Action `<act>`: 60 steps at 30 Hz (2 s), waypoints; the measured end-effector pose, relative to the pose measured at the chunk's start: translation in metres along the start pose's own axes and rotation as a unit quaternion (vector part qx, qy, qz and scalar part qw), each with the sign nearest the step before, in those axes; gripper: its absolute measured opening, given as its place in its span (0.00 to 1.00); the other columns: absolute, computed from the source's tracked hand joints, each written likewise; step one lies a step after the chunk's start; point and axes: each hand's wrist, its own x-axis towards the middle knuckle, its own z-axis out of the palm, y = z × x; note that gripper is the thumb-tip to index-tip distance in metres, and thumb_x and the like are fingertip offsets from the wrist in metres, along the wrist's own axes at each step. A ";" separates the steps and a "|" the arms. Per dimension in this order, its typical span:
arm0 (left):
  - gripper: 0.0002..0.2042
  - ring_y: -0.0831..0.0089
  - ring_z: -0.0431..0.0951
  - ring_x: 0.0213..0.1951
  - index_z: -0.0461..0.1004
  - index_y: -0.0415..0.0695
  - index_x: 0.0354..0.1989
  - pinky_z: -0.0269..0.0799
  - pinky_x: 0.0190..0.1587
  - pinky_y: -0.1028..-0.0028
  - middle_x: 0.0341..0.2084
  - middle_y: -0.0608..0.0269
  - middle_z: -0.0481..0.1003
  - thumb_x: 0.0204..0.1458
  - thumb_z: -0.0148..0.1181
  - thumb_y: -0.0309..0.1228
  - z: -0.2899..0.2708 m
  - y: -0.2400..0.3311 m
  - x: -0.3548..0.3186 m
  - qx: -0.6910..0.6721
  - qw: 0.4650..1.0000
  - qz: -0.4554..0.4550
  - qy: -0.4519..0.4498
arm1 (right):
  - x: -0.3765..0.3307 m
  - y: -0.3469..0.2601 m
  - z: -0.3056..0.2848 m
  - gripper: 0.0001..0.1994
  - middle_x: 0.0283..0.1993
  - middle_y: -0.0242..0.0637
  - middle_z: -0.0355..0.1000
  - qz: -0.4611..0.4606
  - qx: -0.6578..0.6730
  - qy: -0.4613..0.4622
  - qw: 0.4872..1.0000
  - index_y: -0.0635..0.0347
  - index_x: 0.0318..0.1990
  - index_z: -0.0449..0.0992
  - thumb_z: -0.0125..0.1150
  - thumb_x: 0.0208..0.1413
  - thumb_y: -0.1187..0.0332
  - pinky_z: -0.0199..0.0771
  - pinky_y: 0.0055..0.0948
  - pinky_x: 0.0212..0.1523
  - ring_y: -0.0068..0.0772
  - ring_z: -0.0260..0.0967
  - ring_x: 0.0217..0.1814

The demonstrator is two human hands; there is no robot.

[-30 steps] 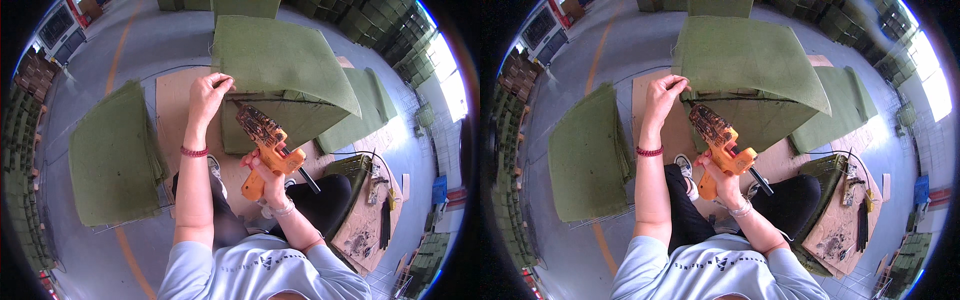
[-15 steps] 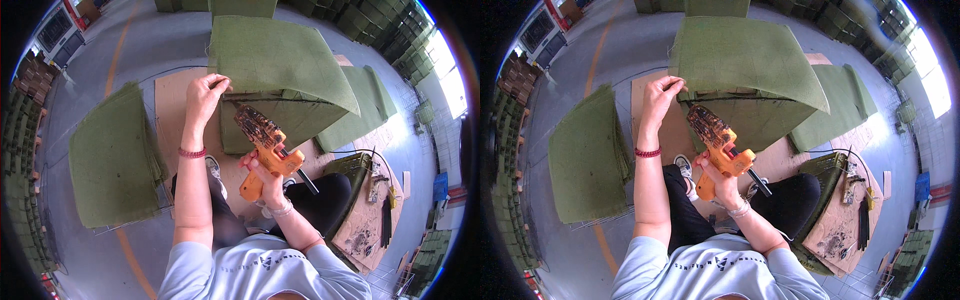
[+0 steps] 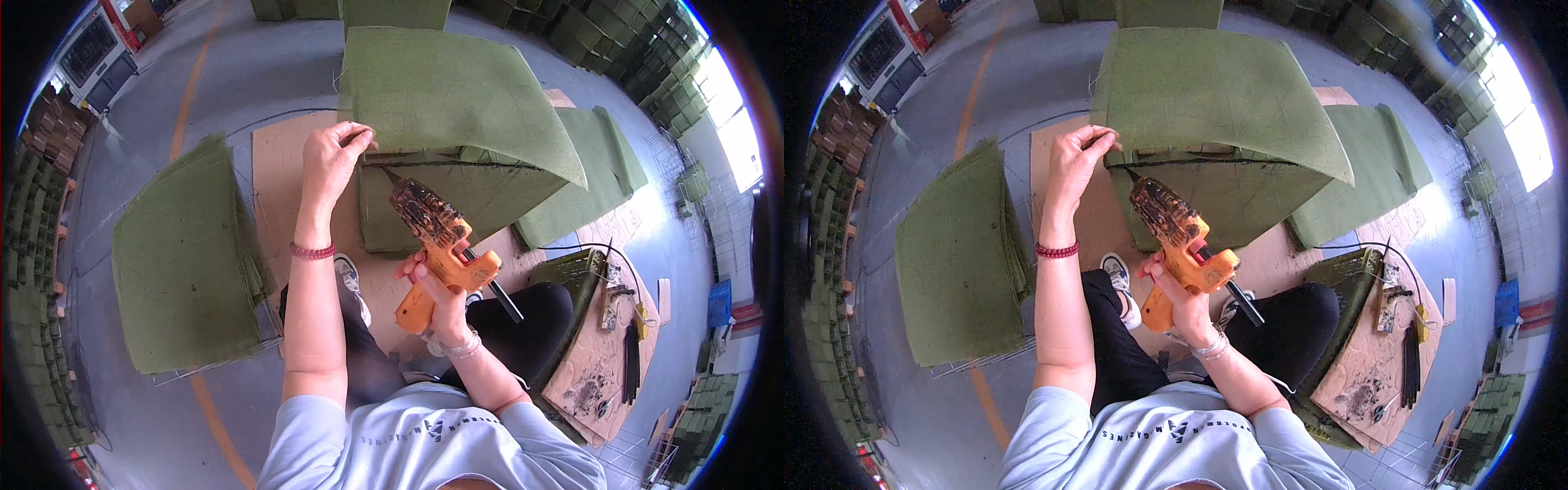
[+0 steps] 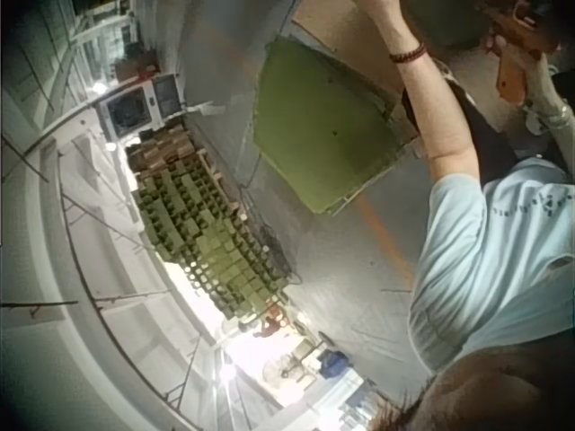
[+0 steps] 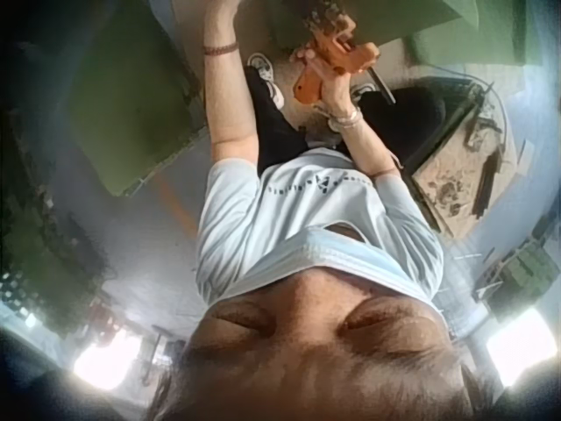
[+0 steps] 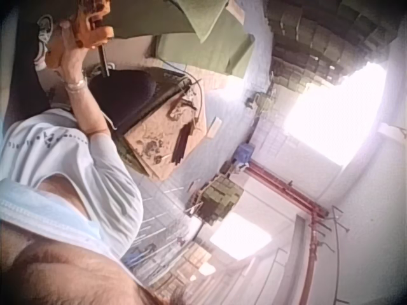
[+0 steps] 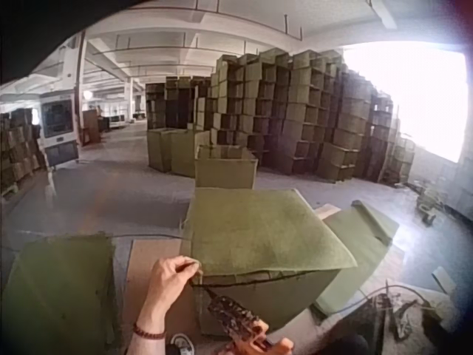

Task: Assembling large green foam or plastic storage containers using a hot glue gun to seal the edges.

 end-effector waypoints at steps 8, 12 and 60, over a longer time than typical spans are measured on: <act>0.09 0.81 0.74 0.33 0.77 0.36 0.33 0.66 0.43 0.79 0.25 0.63 0.78 0.52 0.56 0.29 -0.001 0.000 -0.001 0.005 1.000 0.005 0.002 | -0.003 -0.026 -0.033 0.09 0.34 0.37 0.67 -0.070 0.005 0.071 0.995 0.63 0.41 0.65 0.54 0.54 0.74 0.67 0.34 0.45 0.35 0.67 0.40; 0.08 0.81 0.74 0.33 0.77 0.36 0.33 0.66 0.43 0.79 0.26 0.63 0.78 0.52 0.57 0.29 -0.001 0.000 0.000 -0.009 1.000 0.001 -0.006 | 0.001 -0.040 -0.065 0.08 0.33 0.36 0.68 -0.125 0.007 0.106 0.986 0.63 0.41 0.66 0.54 0.54 0.74 0.67 0.33 0.45 0.34 0.68 0.39; 0.11 0.82 0.75 0.35 0.78 0.39 0.35 0.66 0.42 0.80 0.26 0.66 0.79 0.52 0.57 0.35 0.002 -0.007 0.006 0.085 0.995 0.027 0.043 | 0.013 -0.139 -0.167 0.06 0.29 0.38 0.69 -0.164 -0.176 0.207 0.948 0.64 0.37 0.68 0.52 0.56 0.70 0.71 0.39 0.43 0.37 0.69 0.34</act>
